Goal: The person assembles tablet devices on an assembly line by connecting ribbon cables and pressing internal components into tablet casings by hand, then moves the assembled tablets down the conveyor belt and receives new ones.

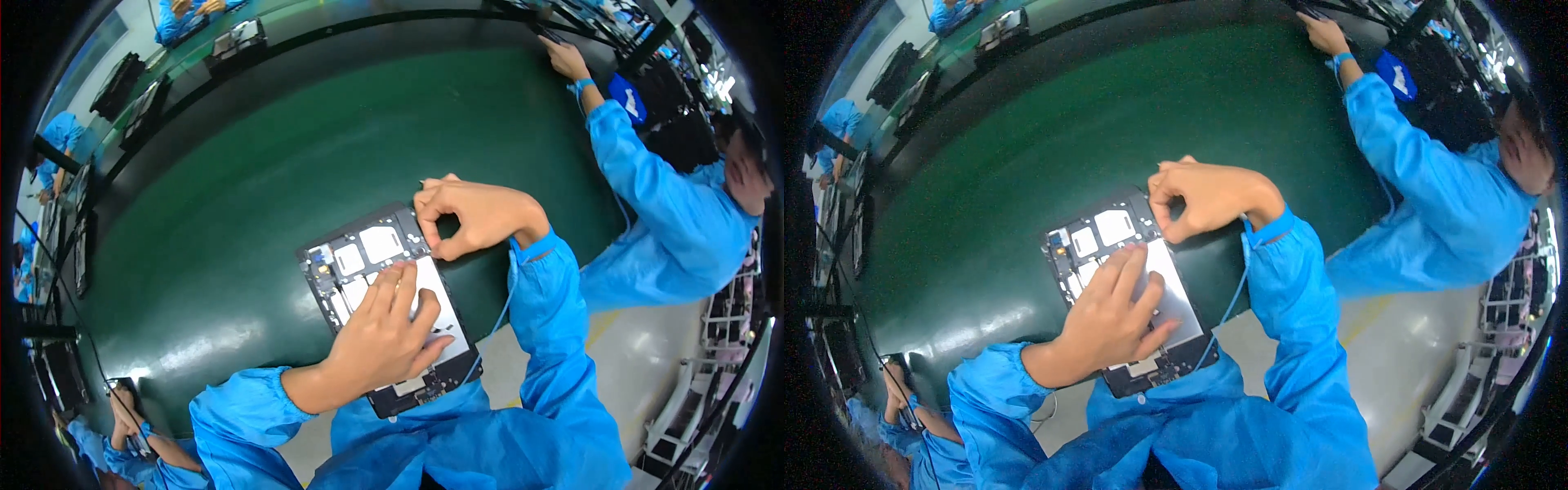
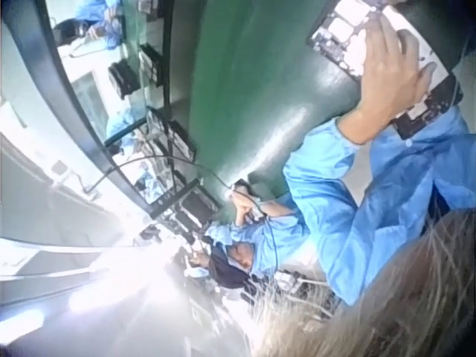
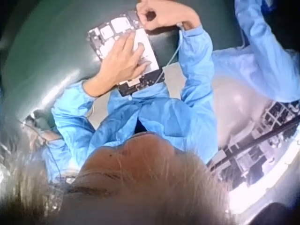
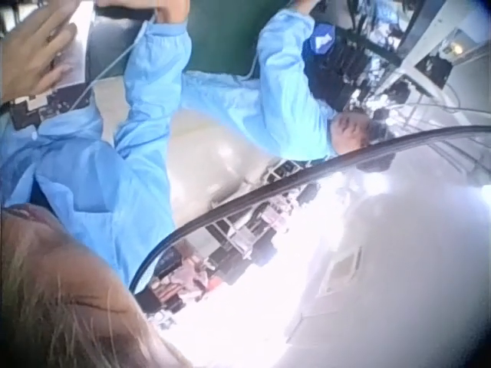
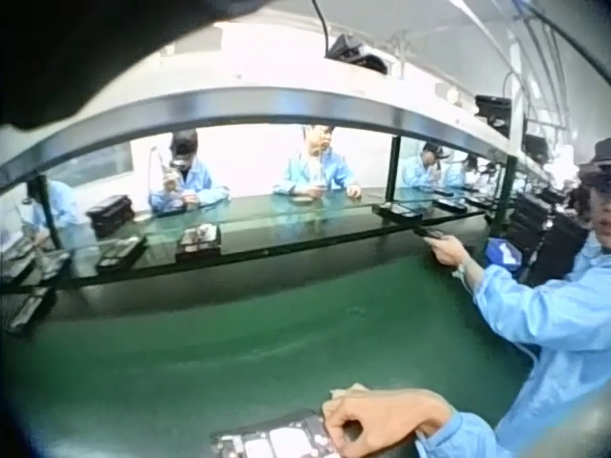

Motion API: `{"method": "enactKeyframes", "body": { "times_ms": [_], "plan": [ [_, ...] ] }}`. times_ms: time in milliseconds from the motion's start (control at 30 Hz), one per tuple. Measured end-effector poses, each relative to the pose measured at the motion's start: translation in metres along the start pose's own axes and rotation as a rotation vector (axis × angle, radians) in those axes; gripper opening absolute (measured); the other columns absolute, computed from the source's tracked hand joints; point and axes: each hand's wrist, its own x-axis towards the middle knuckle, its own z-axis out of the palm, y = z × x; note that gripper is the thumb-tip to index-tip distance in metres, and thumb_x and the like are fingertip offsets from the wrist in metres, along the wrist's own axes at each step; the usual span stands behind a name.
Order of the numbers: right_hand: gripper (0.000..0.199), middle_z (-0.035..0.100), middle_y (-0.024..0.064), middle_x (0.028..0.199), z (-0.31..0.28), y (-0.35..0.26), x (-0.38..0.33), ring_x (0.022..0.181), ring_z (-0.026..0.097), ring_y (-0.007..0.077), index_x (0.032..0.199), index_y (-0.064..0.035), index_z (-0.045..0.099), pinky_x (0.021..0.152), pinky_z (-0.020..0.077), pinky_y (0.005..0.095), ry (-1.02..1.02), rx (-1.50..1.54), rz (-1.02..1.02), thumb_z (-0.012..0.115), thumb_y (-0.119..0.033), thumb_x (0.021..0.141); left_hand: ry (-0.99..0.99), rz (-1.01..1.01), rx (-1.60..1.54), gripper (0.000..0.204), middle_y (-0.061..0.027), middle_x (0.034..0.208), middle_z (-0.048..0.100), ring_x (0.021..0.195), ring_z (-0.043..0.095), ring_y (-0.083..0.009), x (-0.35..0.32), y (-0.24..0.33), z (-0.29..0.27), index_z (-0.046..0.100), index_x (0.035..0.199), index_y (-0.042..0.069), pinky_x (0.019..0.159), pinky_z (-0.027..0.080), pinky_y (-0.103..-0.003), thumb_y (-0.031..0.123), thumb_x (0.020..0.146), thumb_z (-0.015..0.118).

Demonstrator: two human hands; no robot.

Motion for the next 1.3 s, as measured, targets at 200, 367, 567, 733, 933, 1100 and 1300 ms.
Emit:
{"method": "enactKeyframes", "body": {
  "times_ms": [200,367,567,733,933,1100,1300],
  "plan": [
    [0.017,0.073,0.0034,0.098,-0.004,0.000,-0.003,0.112,0.063,0.0255,0.087,-0.0110,0.079,0.108,0.0392,0.0411,-0.005,-0.043,0.013,0.083,-0.025,0.078,0.012,0.015,-0.019,0.061,-0.0360,0.142,0.060,0.131,0.062,-0.0504,0.003,0.001,0.000,0.066,0.123,-0.005,0.111,0.054,-0.055,0.042,0.089,0.083],
    [0.015,0.069,0.0029,0.096,-0.005,0.001,-0.001,0.110,0.063,0.0253,0.087,-0.0078,0.074,0.123,0.0324,0.0480,-0.025,0.001,0.015,0.082,-0.020,0.082,-0.005,0.000,-0.012,0.061,-0.0345,0.143,0.060,0.130,0.063,-0.0490,0.003,0.001,-0.001,0.066,0.125,-0.005,0.111,0.054,-0.054,0.041,0.089,0.083],
    [0.015,0.068,0.0042,0.097,-0.003,0.004,-0.003,0.108,0.065,0.0266,0.086,-0.0071,0.072,0.136,0.0221,0.0541,-0.009,0.007,0.017,0.080,-0.020,0.084,-0.001,0.008,0.000,0.059,-0.0331,0.143,0.061,0.129,0.064,-0.0492,0.007,0.000,-0.001,0.068,0.123,-0.002,0.113,0.052,-0.056,0.044,0.090,0.082],
    [0.015,0.069,0.0065,0.085,-0.007,-0.001,-0.004,0.087,0.068,0.0243,0.083,-0.0045,0.071,0.119,0.0421,0.0503,0.046,0.078,0.067,0.078,-0.017,0.085,-0.013,-0.015,-0.045,0.066,-0.0328,0.143,0.062,0.127,0.064,-0.0510,0.010,-0.002,-0.008,0.069,0.119,0.002,0.115,0.050,-0.060,0.059,0.089,0.082],
    [0.014,0.069,0.0074,0.074,-0.005,-0.007,-0.001,0.066,0.063,0.0172,0.084,-0.0004,0.073,0.075,0.0525,0.0357,0.171,0.238,0.094,0.079,-0.013,0.085,-0.036,0.041,0.009,0.072,-0.0332,0.142,0.062,0.131,0.063,-0.0516,0.009,-0.003,-0.005,0.067,0.121,0.000,0.119,0.048,-0.060,0.065,0.092,0.078],
    [0.014,0.067,0.0056,0.071,-0.003,-0.011,0.006,0.066,0.060,0.0132,0.084,0.0007,0.073,0.068,0.0477,0.0330,0.197,0.218,0.148,0.078,-0.012,0.084,-0.043,0.060,0.053,0.071,-0.0338,0.143,0.062,0.133,0.062,-0.0502,0.007,-0.003,-0.006,0.067,0.128,-0.002,0.120,0.048,-0.058,0.060,0.096,0.076],
    [0.012,0.065,0.0058,0.068,-0.007,-0.005,-0.004,0.063,0.060,0.0140,0.082,0.0003,0.073,0.065,0.0464,0.0338,0.138,0.245,0.121,0.078,-0.010,0.079,-0.112,0.042,0.066,0.063,-0.0326,0.149,0.061,0.133,0.062,-0.0474,0.010,-0.004,-0.007,0.066,0.136,-0.002,0.118,0.049,-0.056,0.047,0.097,0.075]
  ]
}}
